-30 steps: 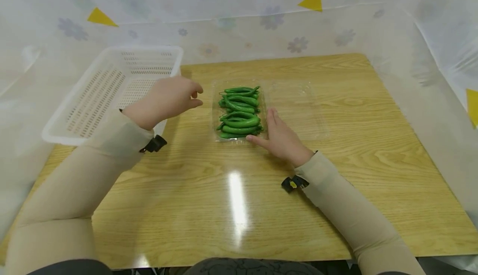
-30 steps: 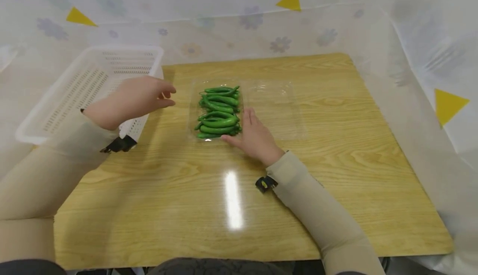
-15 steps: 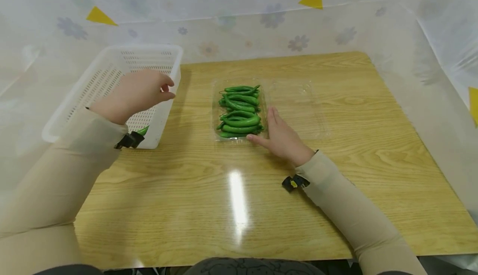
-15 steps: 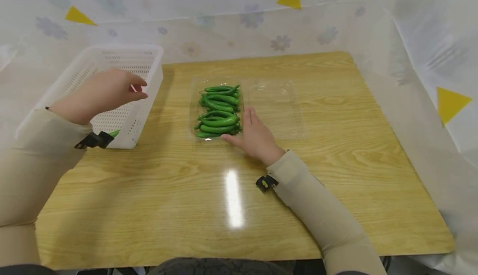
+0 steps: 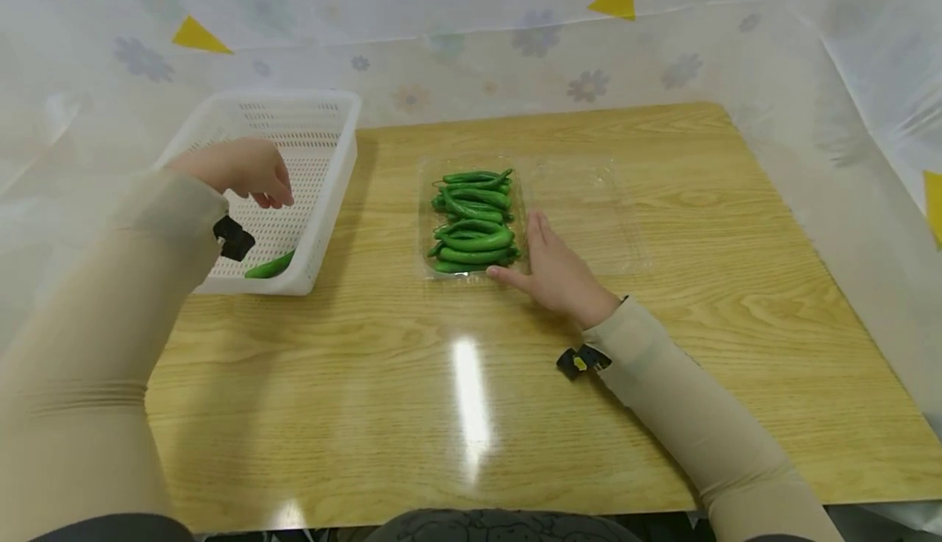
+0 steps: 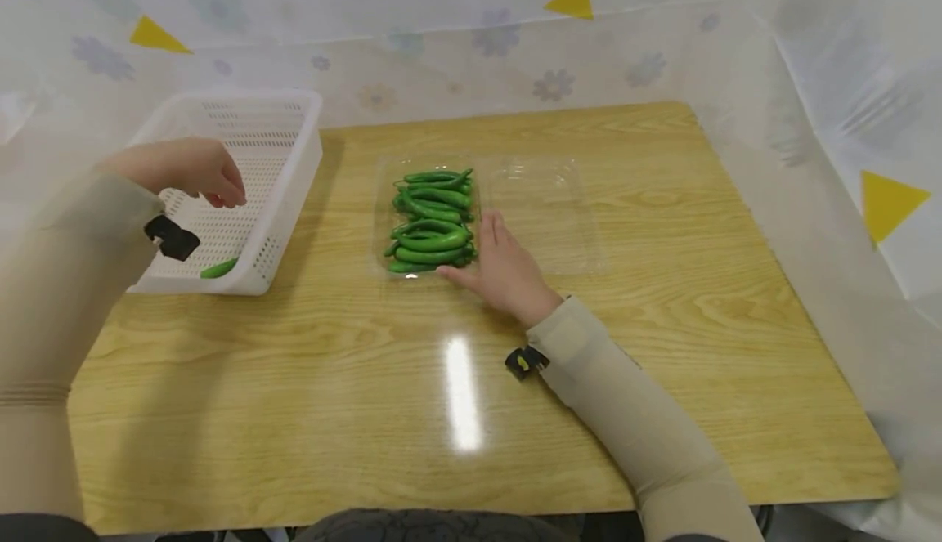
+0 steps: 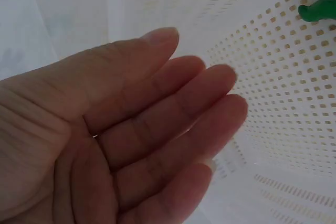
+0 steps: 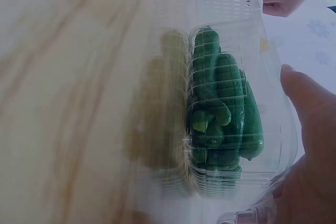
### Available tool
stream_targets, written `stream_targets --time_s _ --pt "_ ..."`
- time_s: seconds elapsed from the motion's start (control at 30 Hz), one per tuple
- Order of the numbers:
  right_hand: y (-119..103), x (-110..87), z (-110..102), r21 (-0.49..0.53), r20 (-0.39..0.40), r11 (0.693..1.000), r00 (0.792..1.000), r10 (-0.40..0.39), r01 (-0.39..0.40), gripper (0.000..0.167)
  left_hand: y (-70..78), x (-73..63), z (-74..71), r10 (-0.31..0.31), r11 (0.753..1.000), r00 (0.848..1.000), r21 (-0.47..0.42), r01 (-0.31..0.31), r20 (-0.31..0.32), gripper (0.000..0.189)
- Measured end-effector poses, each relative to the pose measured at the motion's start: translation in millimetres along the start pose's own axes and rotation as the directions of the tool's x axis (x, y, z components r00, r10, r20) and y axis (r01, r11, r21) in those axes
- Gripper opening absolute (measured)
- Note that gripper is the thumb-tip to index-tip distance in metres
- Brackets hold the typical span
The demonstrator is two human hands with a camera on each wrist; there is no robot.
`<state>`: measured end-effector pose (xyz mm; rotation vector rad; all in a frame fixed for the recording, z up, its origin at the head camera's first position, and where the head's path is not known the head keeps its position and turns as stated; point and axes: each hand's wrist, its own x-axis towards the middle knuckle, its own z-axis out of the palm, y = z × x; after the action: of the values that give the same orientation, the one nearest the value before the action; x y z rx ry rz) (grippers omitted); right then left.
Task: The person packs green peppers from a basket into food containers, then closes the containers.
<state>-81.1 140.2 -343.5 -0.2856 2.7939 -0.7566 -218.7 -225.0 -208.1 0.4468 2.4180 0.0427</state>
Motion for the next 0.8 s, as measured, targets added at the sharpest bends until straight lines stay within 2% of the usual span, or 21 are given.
stream_targets --time_s 0.07,0.13,0.2,0.33,0.5,0.57,0.63,0.7,0.8 --pt "-0.4 -0.7 0.6 0.000 0.002 1.000 1.000 0.002 -0.002 0.110 -8.3 5.8 -0.5 -0.029 0.996 0.995 -0.081 0.037 0.099 0.027" --pt "-0.9 -1.3 1.3 -0.004 0.002 1.000 1.000 0.003 -0.003 0.111 -15.6 11.6 1.2 -0.044 0.989 0.980 -0.132 0.070 0.194 0.029" --pt "-1.3 -1.1 2.2 -0.010 0.008 1.000 1.000 -0.001 0.001 0.112 -20.0 16.9 5.0 -0.051 0.983 0.962 -0.157 0.096 0.269 0.031" --pt "-3.4 -0.3 3.9 -0.016 0.010 1.000 1.000 -0.008 0.008 0.113 -23.9 24.8 13.9 -0.035 0.980 0.915 -0.167 0.111 0.402 0.033" --pt "-5.6 0.6 5.7 -0.017 0.010 1.000 1.000 -0.009 0.009 0.114 -23.0 31.7 30.1 0.018 0.992 0.850 -0.116 0.051 0.526 0.029" --pt "-6.3 0.3 5.9 -0.021 0.014 1.000 1.000 -0.009 0.009 0.114 -22.5 34.0 36.8 0.039 0.995 0.832 -0.097 0.019 0.553 0.026" --pt "-7.1 0.1 6.3 -0.023 0.017 1.000 1.000 -0.010 0.010 0.113 -21.5 35.1 41.9 0.034 0.997 0.828 -0.082 0.015 0.560 0.024" --pt "-8.1 -0.1 6.5 -0.026 0.016 1.000 1.000 -0.011 0.012 0.112 -20.6 35.1 45.0 0.010 0.997 0.835 -0.065 0.032 0.550 0.022" --pt "-9.0 -0.1 6.4 -0.030 0.014 0.999 1.000 -0.013 0.013 0.111 -17.5 33.4 47.8 -0.041 0.997 0.853 -0.031 0.067 0.520 0.020"
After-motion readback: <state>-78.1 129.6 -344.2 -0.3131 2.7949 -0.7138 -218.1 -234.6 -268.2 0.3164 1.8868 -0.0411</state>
